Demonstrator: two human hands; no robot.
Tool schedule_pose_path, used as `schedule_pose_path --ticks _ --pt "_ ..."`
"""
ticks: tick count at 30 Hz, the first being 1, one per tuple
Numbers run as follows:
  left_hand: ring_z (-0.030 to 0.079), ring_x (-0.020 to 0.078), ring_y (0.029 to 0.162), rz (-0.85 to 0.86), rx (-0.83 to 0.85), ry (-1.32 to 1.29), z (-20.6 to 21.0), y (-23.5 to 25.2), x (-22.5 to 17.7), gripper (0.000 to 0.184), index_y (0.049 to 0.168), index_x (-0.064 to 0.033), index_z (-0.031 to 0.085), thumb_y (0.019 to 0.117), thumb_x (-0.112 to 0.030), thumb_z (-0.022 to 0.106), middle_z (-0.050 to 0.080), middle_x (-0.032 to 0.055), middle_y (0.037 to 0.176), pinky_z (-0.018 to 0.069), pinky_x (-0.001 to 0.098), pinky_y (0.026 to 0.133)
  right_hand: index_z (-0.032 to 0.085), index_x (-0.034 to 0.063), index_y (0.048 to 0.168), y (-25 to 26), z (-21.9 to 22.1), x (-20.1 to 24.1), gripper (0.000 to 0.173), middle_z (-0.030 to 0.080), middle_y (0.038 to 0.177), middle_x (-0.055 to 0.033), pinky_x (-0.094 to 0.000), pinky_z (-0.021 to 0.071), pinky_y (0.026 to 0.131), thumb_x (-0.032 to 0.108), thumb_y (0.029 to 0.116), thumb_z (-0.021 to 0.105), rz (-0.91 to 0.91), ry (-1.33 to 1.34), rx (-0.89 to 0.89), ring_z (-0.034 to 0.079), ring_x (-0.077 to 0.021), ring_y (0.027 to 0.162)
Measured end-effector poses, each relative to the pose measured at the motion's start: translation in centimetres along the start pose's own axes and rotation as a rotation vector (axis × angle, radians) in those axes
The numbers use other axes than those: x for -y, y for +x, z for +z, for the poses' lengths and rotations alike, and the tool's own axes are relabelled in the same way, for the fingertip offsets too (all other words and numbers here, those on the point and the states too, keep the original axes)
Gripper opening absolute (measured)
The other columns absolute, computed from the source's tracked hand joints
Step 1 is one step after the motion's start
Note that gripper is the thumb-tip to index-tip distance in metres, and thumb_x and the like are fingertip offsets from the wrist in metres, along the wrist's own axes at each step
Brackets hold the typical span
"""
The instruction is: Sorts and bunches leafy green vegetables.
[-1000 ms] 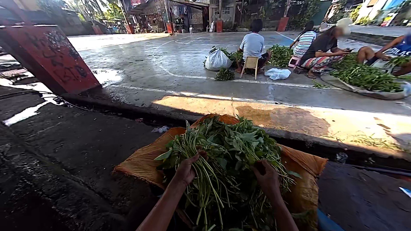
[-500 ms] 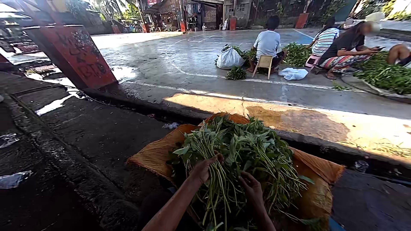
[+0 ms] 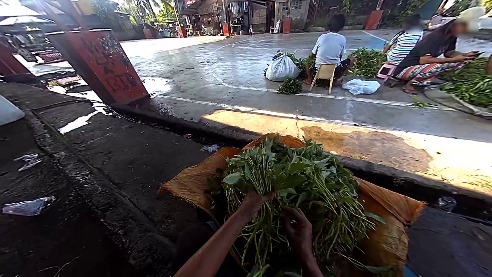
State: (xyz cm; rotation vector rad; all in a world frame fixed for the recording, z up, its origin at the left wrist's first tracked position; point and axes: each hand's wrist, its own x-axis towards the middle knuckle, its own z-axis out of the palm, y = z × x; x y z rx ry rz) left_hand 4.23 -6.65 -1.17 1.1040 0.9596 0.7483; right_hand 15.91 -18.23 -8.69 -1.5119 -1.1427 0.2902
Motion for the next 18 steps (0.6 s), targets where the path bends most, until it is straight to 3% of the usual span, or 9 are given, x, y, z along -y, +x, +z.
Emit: schedule_pose_path --ticks 3,7,10,13,15,17,18 --pt "0.066 0.015 0.105 -0.008 0.026 0.019 0.1 -0.1 0.1 0.056 0.134 0.0052 0.047 0.086 0.003 0.077 0.065 0.0145 0.117 0.0556 0.0296 0.093 0.071 -0.0038 0.114 0.3 0.1 0.6 0.031 0.07 0.095 -0.014 -0.0381 0.058 0.075 0.019 0.0927 0.067 0.055 -0.006 0.095 0.068 -0.0217 0.082" --pt "0.066 0.0136 0.106 0.0 0.069 0.062 0.5 -0.5 0.1 0.064 0.137 0.0055 0.042 0.084 0.005 0.077 0.064 0.0143 0.119 0.0555 0.0281 0.094 0.057 -0.0042 0.134 2.2 0.5 2.4 0.054 0.065 0.118 -0.0159 -0.0364 0.0564 0.086 0.033 0.0958 0.064 0.391 0.301 0.169 0.066 -0.0193 0.1" --pt "0.065 0.0114 0.106 0.018 0.089 0.082 0.7 -0.8 0.3 0.063 0.137 0.0064 0.043 0.0829 0.006 0.077 0.064 0.0132 0.119 0.0554 0.0262 0.094 0.062 -0.0049 0.114 3.8 1.3 3.8 0.03 0.068 0.098 -0.0103 -0.0276 0.0572 0.078 0.02 0.0968 0.068 0.481 0.512 -0.05 0.067 -0.0113 0.086" --pt "0.066 0.0128 0.106 0.009 0.071 0.069 0.8 -0.5 0.6 0.061 0.135 0.0059 0.045 0.0832 0.006 0.077 0.064 0.014 0.118 0.0558 0.027 0.093 0.064 -0.0016 0.092 4.0 2.0 3.4 0.01 0.066 0.078 -0.0041 -0.0232 0.0557 0.068 0.007 0.0948 0.067 0.387 0.516 -0.174 0.065 -0.0069 0.071" --pt "0.066 0.015 0.103 -0.017 -0.001 0.046 0.8 -0.3 0.4 0.055 0.132 0.0058 0.047 0.0852 0.006 0.075 0.064 0.0149 0.116 0.0557 0.0286 0.091 0.068 -0.0041 0.094 2.6 2.2 1.8 0.01 0.07 0.083 -0.0064 -0.0256 0.0591 0.074 0.005 0.0917 0.066 0.172 0.301 -0.166 0.069 -0.0089 0.076" --pt "0.069 0.0178 0.086 -0.017 -0.098 -0.027 0.5 0.1 -0.3 0.041 0.124 0.0054 0.054 0.0874 0.009 0.072 0.068 0.0142 0.101 0.0595 0.031 0.08 0.074 -0.0059 0.092 -0.1 1.7 0.3 0.013 0.072 0.086 -0.0142 -0.0368 0.06 0.076 0.003 0.0855 0.066 -0.064 0.003 -0.109 0.071 -0.0213 0.079" --pt "0.07 0.0191 0.081 -0.019 -0.126 -0.054 0.1 0.4 -0.7 0.039 0.123 0.0055 0.054 0.0885 0.01 0.07 0.069 0.0144 0.098 0.0603 0.0321 0.076 0.074 -0.0057 0.09 -1.9 1.1 -0.3 0.011 0.072 0.085 -0.0166 -0.042 0.0601 0.075 0.0 0.0842 0.066 -0.094 -0.078 -0.027 0.072 -0.0268 0.078"
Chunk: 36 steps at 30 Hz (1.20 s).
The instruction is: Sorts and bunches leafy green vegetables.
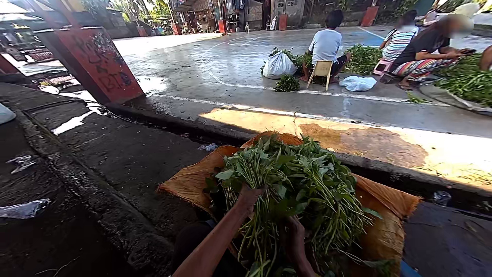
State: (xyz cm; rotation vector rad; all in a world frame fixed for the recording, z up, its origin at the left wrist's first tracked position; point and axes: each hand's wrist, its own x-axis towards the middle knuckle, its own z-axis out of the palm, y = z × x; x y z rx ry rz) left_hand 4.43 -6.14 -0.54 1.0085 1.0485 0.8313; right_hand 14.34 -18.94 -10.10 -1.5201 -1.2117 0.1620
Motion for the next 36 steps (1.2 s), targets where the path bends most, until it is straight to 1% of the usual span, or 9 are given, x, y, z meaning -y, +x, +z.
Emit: schedule_pose_path --ticks 3,6,8,12,16,19,23,29,36 --pt "0.07 0.0193 0.079 -0.013 -0.039 -0.015 -1.0 0.5 -0.7 0.039 0.124 0.0041 0.053 0.0893 0.009 0.07 0.068 0.0139 0.097 0.0606 0.0317 0.074 0.075 -0.0066 0.095 -5.0 -3.1 -2.0 0.012 0.072 0.095 -0.0232 -0.0543 0.0579 0.084 0.0 0.0885 0.067 0.225 -0.158 0.459 0.072 -0.0385 0.089" --pt "0.07 0.0185 0.087 -0.019 -0.021 0.037 -1.0 0.3 -0.4 0.05 0.13 0.0043 0.048 0.0873 0.007 0.074 0.067 0.0151 0.104 0.0591 0.031 0.08 0.063 -0.0015 0.135 -5.9 -6.1 -4.5 0.045 0.058 0.137 -0.0307 -0.063 0.043 0.108 0.016 0.0939 0.071 0.601 -0.479 1.113 0.057 -0.0479 0.126" --pt "0.07 0.0182 0.091 -0.014 0.022 0.062 -0.6 0.1 -0.2 0.051 0.13 0.006 0.05 0.0856 0.006 0.076 0.067 0.0159 0.107 0.0591 0.031 0.083 0.053 0.0054 0.148 -4.8 -7.4 -5.1 0.063 0.054 0.144 -0.0297 -0.0639 0.0416 0.109 0.026 0.0921 0.075 0.612 -0.582 1.252 0.053 -0.0481 0.131" --pt "0.069 0.0186 0.093 -0.026 0.104 0.069 0.4 -0.1 0.7 0.054 0.129 0.005 0.05 0.083 0.006 0.078 0.067 0.0156 0.109 0.06 0.0318 0.084 0.068 0.003 0.127 1.9 -8.4 0.5 0.033 0.07 0.121 -0.0229 -0.0612 0.0505 0.097 0.023 0.1028 0.058 0.436 -0.564 0.85 0.067 -0.0431 0.112" --pt "0.067 0.0153 0.104 -0.012 0.131 0.173 1.1 -0.9 1.6 0.066 0.137 0.0046 0.045 0.0808 0.003 0.081 0.065 0.0149 0.118 0.0572 0.03 0.091 0.068 0.0109 0.134 6.7 -5.2 3.7 0.036 0.071 0.114 -0.0164 -0.0514 0.0604 0.08 0.008 0.1007 0.055 -0.064 -0.457 0.344 0.072 -0.0351 0.096" --pt "0.066 0.0147 0.104 0.058 0.126 0.198 0.7 -1.2 2.6 0.064 0.134 0.0061 0.048 0.0782 0.004 0.081 0.065 0.0143 0.117 0.0575 0.0309 0.089 0.067 0.0065 0.134 9.3 -3.5 5.4 0.041 0.068 0.127 -0.0195 -0.0531 0.0536 0.097 -0.002 0.0961 0.054 -0.082 -0.506 0.471 0.065 -0.0383 0.118" --pt "0.067 0.0149 0.102 0.1 0.103 0.189 0.2 -1.2 3.3 0.065 0.135 0.0061 0.047 0.0782 0.009 0.077 0.065 0.0147 0.116 0.0579 0.0323 0.088 0.073 -0.0031 0.109 9.5 -2.9 5.4 0.024 0.071 0.111 -0.0224 -0.0538 0.0556 0.091 -0.006 0.0902 0.06 -0.171 -0.526 0.491 0.068 -0.0402 0.109" --pt "0.064 0.0145 0.101 0.121 0.082 0.302 -0.1 -1.3 3.9 0.065 0.134 0.0104 0.047 0.0767 0.009 0.079 0.064 0.0178 0.115 0.0554 0.0337 0.089 0.069 -0.0022 0.121 8.9 -2.6 4.6 0.027 0.067 0.122 -0.0235 -0.0549 0.0518 0.097 0.006 0.0976 0.059 -0.05 -0.536 0.592 0.063 -0.0406 0.119" --pt "0.067 0.0157 0.105 0.065 0.134 0.285 0.3 -0.6 3.4 0.067 0.138 0.0044 0.046 0.0804 0.002 0.081 0.066 0.0146 0.12 0.0581 0.0337 0.091 0.073 0.0002 0.103 8.3 -2.1 1.4 0.02 0.072 0.096 -0.0128 -0.0432 0.0558 0.084 0.014 0.0943 0.061 0.323 0.053 0.296 0.069 -0.0219 0.089"
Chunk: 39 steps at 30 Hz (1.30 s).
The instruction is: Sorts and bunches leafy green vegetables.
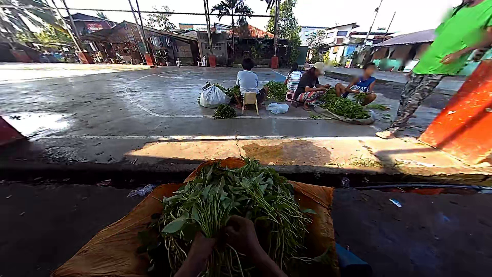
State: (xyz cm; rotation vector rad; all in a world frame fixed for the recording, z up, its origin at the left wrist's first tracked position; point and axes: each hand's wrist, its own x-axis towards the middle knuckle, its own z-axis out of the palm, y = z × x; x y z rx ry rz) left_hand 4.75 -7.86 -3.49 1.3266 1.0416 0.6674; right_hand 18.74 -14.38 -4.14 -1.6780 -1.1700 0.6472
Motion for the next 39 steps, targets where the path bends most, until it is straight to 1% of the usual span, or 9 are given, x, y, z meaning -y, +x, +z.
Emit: schedule_pose_path --ticks 9,11,18,21,24,27,35,37,39 --pt "0.069 0.0169 0.094 -0.104 -0.015 -0.209 -1.9 0.3 -2.2 0.054 0.132 0.0046 0.048 0.0853 0.005 0.076 0.068 0.0139 0.108 0.0588 0.0309 0.086 0.055 -0.0014 0.13 -3.3 0.4 -1.8 0.038 0.069 0.111 -0.0107 -0.0325 0.058 0.082 0.021 0.0993 0.059 -0.003 0.21 0.184 0.069 -0.0156 0.093" --pt "0.07 0.0162 0.092 -0.095 -0.02 -0.25 -2.4 0.4 -2.4 0.048 0.128 0.0045 0.051 0.0861 0.006 0.075 0.069 0.0124 0.104 0.0589 0.0302 0.085 0.056 -0.0006 0.134 -3.4 1.1 -1.4 0.04 0.071 0.1 -0.0086 -0.0338 0.0573 0.078 0.02 0.1002 0.058 -0.036 0.181 0.234 0.069 -0.0147 0.083" --pt "0.071 0.0179 0.087 -0.1 0.167 -0.259 -3.2 0.1 -2.8 0.023 0.116 0.0025 0.059 0.0936 0.008 0.063 0.071 0.0098 0.093 0.0595 0.0324 0.086 0.06 0.0041 0.108 -3.6 2.1 -0.5 0.019 0.059 0.076 0.003 -0.0212 0.0452 0.054 0.018 0.1044 0.048 0.129 0.604 0.306 0.053 -0.0045 0.059" --pt "0.07 0.0197 0.082 -0.173 0.199 -0.333 -3.5 0.6 -2.9 0.02 0.112 0.0002 0.059 0.0943 0.009 0.06 0.071 0.0103 0.09 0.0601 0.0346 0.081 0.05 0.0091 0.126 -4.9 1.7 -0.7 0.033 0.072 0.094 -0.0047 -0.0235 0.053 0.054 0.029 0.1108 0.029 0.304 0.914 0.5 0.066 -0.0111 0.065" --pt "0.071 0.0193 0.082 -0.202 0.261 -0.374 -3.5 0.8 -2.8 0.021 0.113 -0.0015 0.059 0.0949 0.009 0.058 0.071 0.0092 0.089 0.0604 0.0342 0.079 0.051 0.0131 0.127 -5.5 1.7 -1.0 0.031 0.075 0.09 -0.0054 -0.0214 0.0541 0.05 0.031 0.1112 0.031 0.31 1.091 0.576 0.067 -0.0101 0.058" --pt "0.071 0.019 0.08 -0.19 0.25 -0.393 -3.0 0.5 -3.0 0.019 0.111 -0.0016 0.058 0.0964 0.01 0.055 0.07 0.0089 0.088 0.0608 0.0337 0.079 0.06 0.0078 0.103 -5.9 2.5 -1.2 0.033 0.072 0.073 -0.0019 -0.0176 0.0496 0.046 0.021 0.1103 0.031 0.206 1.138 0.407 0.061 -0.0046 0.049" --pt "0.066 0.0182 0.069 -0.2 -0.032 -0.453 -2.9 1.0 -3.3 0.009 0.104 0.0002 0.061 0.0991 0.006 0.055 0.067 0.0099 0.082 0.0593 0.0318 0.069 0.055 0.015 0.073 -8.2 2.8 -3.6 0.034 0.042 0.056 0.0118 -0.0195 0.0372 0.049 0.026 0.1031 0.046 0.053 0.559 0.155 0.04 0.0011 0.048" --pt "0.066 0.0183 0.071 -0.156 -0.074 -0.47 -4.4 1.8 -3.4 0.009 0.106 -0.0015 0.062 0.1002 0.002 0.056 0.067 0.0094 0.083 0.0589 0.0325 0.069 0.059 0.0064 0.073 -10.0 1.1 -4.9 0.037 0.047 0.058 0.0 -0.0305 0.0413 0.054 0.027 0.1018 0.048 0.06 0.027 0.259 0.048 -0.0106 0.053" --pt "0.068 0.0191 0.075 -0.105 -0.038 -0.48 -5.4 2.0 -3.5 0.012 0.108 -0.0022 0.062 0.1001 0.003 0.055 0.068 0.0102 0.087 0.0593 0.0335 0.072 0.072 0.0035 0.104 -9.9 -1.7 -5.5 0.04 0.07 0.094 -0.0183 -0.0565 0.0526 0.082 0.037 0.1054 0.05 0.218 -0.377 0.494 0.068 -0.0341 0.09"
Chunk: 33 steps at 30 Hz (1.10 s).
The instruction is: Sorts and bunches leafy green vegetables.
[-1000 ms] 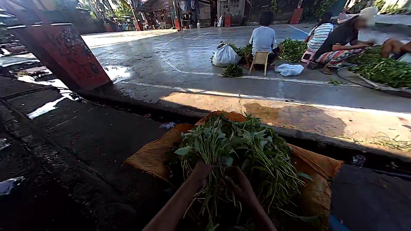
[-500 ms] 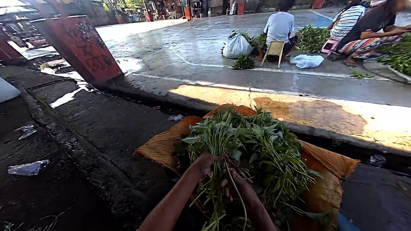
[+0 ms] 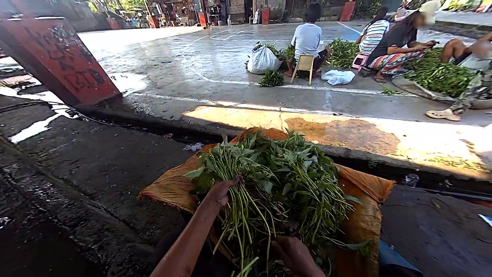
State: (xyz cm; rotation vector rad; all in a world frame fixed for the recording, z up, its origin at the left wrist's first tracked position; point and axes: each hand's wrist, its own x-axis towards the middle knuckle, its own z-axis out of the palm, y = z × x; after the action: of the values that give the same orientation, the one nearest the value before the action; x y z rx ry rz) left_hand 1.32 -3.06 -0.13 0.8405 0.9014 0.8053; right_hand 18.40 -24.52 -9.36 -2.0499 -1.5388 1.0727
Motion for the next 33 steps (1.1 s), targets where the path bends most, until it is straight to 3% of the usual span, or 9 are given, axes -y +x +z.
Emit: schedule_pose_path --ticks 2,5,8,13,16,19,22,26,33 --pt "0.069 0.0192 0.079 0.01 0.04 -0.012 0.0 -0.3 -0.2 0.014 0.109 -0.0025 0.062 0.0988 0.005 0.056 0.07 0.0105 0.089 0.0597 0.0334 0.074 0.071 0.0102 0.126 0.4 -2.8 -2.3 0.039 0.069 0.121 -0.0193 -0.0618 0.0521 0.094 0.038 0.1038 0.055 0.058 -0.102 -0.151 0.068 -0.0386 0.109" --pt "0.07 0.0194 0.082 -0.002 0.079 -0.045 0.3 -0.7 0.2 0.024 0.114 -0.0042 0.06 0.0951 0.01 0.058 0.07 0.0102 0.094 0.06 0.034 0.074 0.066 -0.0017 0.126 2.9 -7.7 -4.8 0.031 0.066 0.118 -0.0273 -0.0618 0.0551 0.084 0.017 0.1021 0.058 0.061 -0.152 -0.649 0.068 -0.045 0.1" --pt "0.069 0.0194 0.081 0.005 0.075 -0.095 0.4 -0.3 0.8 0.023 0.113 -0.0033 0.06 0.0953 0.011 0.057 0.069 0.0103 0.092 0.0598 0.0334 0.074 0.064 0.0002 0.128 5.7 -11.8 -5.6 0.03 0.062 0.131 -0.0241 -0.0587 0.0519 0.096 0.012 0.1009 0.057 0.244 -0.263 -0.55 0.065 -0.0426 0.115" --pt "0.068 0.0237 0.08 -0.002 0.062 -0.188 0.8 -0.1 1.0 0.027 0.121 -0.0005 0.061 0.0977 0.011 0.052 0.066 0.0115 0.09 0.0604 0.044 0.082 0.069 -0.0034 0.11 4.0 -14.8 -1.9 0.017 0.072 0.102 -0.0196 -0.0553 0.0571 0.079 0.006 0.0957 0.069 -0.109 0.036 -0.826 0.071 -0.0345 0.086" --pt "0.068 0.0234 0.08 -0.007 0.051 -0.158 1.0 -0.1 1.3 0.023 0.117 -0.0011 0.06 0.098 0.009 0.054 0.066 0.0109 0.091 0.0605 0.0442 0.08 0.066 -0.003 0.118 3.5 -14.1 0.3 0.026 0.072 0.098 -0.0194 -0.0565 0.0555 0.081 0.01 0.0956 0.071 -0.12 0.105 -0.672 0.07 -0.0342 0.086" --pt "0.069 0.0233 0.078 -0.008 0.039 -0.145 1.2 -0.2 1.4 0.018 0.112 -0.0005 0.06 0.0972 0.009 0.056 0.068 0.0118 0.089 0.0614 0.0409 0.077 0.069 0.0029 0.126 5.0 -10.9 -0.5 0.035 0.071 0.089 -0.0083 -0.0348 0.0556 0.074 0.011 0.092 0.072 -0.233 0.292 -0.538 0.065 -0.015 0.075" --pt "0.069 0.023 0.078 -0.004 0.03 -0.125 1.3 -0.3 1.6 0.019 0.113 -0.0004 0.06 0.0961 0.008 0.058 0.067 0.0119 0.09 0.061 0.0398 0.076 0.072 0.0039 0.123 5.1 -7.5 -0.2 0.034 0.07 0.094 -0.0065 -0.0255 0.0548 0.072 0.007 0.0897 0.071 -0.309 0.427 -0.517 0.063 -0.0084 0.074" --pt "0.069 0.0227 0.079 -0.054 0.033 -0.048 1.8 -0.5 2.1 0.018 0.112 0.0008 0.06 0.0954 0.009 0.06 0.068 0.0119 0.09 0.0607 0.0397 0.078 0.066 0.0035 0.132 4.7 -3.7 0.7 0.047 0.065 0.09 -0.0007 -0.0211 0.0452 0.061 0.014 0.0865 0.074 -0.312 0.516 -0.448 0.05 -0.0027 0.065" --pt "0.071 0.0213 0.086 -0.066 0.141 0.142 2.6 -0.8 3.1 0.027 0.116 0.0016 0.059 0.0905 0.011 0.065 0.071 0.0124 0.099 0.0608 0.0358 0.081 0.062 0.0093 0.141 4.0 -1.1 2.9 0.056 0.066 0.093 -0.0063 -0.0237 0.045 0.06 0.015 0.0869 0.075 -0.341 0.369 -0.442 0.05 -0.007 0.065"
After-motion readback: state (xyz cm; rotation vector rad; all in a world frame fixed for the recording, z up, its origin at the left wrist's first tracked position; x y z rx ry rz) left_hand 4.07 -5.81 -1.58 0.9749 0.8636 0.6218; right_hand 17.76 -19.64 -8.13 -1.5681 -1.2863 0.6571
